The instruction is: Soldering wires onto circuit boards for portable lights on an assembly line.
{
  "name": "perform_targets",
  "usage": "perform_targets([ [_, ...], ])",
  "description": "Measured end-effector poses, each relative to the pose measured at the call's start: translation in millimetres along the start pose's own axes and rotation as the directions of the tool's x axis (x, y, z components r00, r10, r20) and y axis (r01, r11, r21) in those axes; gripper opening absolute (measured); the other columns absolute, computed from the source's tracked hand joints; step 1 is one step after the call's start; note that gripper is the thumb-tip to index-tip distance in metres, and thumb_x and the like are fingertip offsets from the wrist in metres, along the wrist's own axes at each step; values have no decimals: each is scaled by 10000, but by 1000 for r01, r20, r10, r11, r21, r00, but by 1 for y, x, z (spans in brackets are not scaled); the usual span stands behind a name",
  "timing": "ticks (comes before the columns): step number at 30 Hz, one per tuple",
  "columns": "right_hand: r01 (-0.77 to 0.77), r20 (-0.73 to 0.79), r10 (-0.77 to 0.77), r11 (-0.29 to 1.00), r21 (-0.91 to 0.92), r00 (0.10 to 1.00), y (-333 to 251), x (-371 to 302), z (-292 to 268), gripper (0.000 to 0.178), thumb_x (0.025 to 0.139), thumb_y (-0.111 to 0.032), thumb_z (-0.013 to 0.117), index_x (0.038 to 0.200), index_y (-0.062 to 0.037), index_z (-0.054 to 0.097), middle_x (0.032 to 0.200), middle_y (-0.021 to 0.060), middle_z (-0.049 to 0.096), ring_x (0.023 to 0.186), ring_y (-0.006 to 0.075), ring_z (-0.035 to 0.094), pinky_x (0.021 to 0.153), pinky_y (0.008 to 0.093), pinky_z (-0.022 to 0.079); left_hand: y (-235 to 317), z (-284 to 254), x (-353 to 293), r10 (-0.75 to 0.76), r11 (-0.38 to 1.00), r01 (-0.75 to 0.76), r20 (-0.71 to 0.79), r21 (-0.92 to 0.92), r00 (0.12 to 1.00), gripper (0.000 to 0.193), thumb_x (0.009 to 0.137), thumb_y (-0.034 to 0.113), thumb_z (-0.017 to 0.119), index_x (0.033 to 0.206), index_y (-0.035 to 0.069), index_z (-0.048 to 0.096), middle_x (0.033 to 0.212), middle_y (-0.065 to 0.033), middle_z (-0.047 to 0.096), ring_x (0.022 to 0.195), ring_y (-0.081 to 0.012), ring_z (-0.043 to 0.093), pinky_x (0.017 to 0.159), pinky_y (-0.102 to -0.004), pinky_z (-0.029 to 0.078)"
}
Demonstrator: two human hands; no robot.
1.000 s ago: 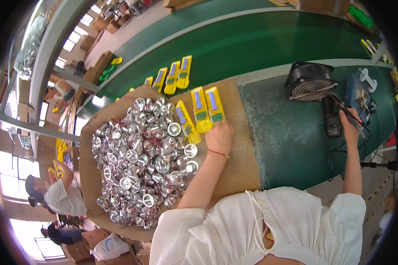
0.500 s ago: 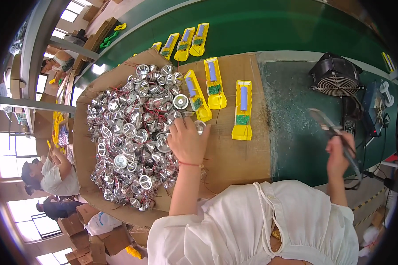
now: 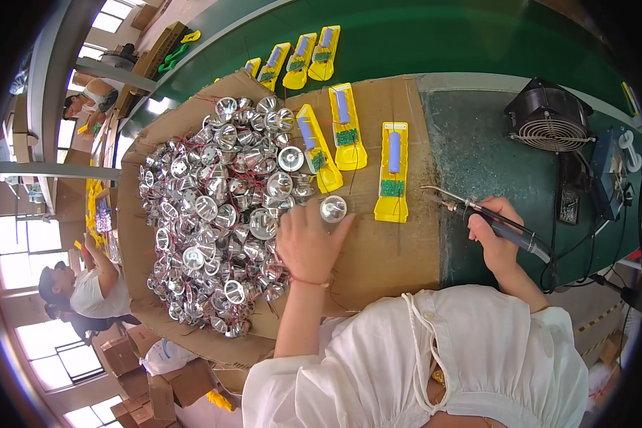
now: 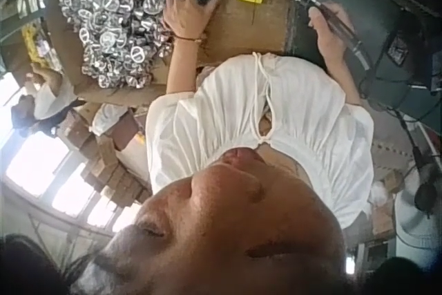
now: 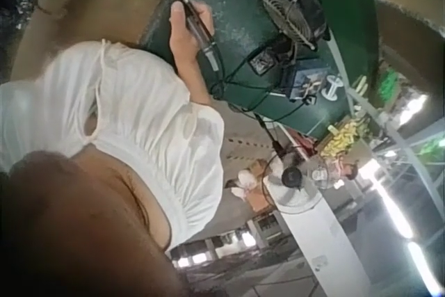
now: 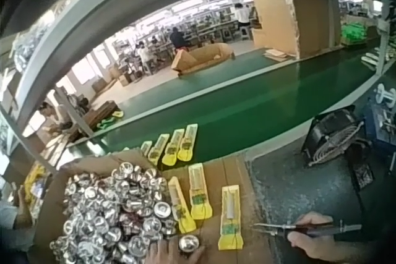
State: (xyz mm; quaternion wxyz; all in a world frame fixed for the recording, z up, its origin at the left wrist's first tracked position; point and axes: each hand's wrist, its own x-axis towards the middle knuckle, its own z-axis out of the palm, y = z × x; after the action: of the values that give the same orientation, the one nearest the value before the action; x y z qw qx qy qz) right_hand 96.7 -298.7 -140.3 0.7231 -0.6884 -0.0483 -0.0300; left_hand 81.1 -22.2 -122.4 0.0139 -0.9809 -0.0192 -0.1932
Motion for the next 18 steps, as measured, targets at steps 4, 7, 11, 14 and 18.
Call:
perform_targets([
  [4,-25,0,25,1000,0,1000,0,-1,-1,147,796,-78,636,817,2,514,672,33,528,534,58,487,472,194,377,14,14,9,-17,994,11,54,107,998,292,756,363,644,810,79,597,763,-59,520,733,-247,510,629,-369,399],
  [7,-15,1,15,999,-29,1000,-2,-2,-4,149,797,-79,635,821,4,513,672,35,529,537,59,491,471,196,377,9,24,6,126,968,-130,-31,-214,991,113,752,188,647,808,96,610,837,-38,569,806,-240,531,704,-363,383],
  [11,-61,-2,61,998,5,998,-1,-2,-5,156,786,-78,645,818,3,515,691,41,537,544,61,486,480,199,380,13,20,1,120,924,-111,3,-367,993,121,735,102,650,853,77,639,917,-54,612,831,-247,569,744,-369,413],
  [14,-54,13,54,999,1,998,1,-1,-7,158,777,-75,650,821,2,519,707,43,545,564,62,485,498,203,385,6,17,2,44,868,-34,9,-496,999,102,744,75,639,835,29,639,971,-99,632,821,-276,596,736,-390,447],
  [18,-55,66,57,998,-34,996,4,-1,-5,152,770,-69,652,822,-1,527,721,41,551,603,63,487,526,207,390,4,13,2,-82,646,294,319,-705,944,102,773,78,631,858,22,630,840,-129,644,739,-285,605,673,-348,471],
])
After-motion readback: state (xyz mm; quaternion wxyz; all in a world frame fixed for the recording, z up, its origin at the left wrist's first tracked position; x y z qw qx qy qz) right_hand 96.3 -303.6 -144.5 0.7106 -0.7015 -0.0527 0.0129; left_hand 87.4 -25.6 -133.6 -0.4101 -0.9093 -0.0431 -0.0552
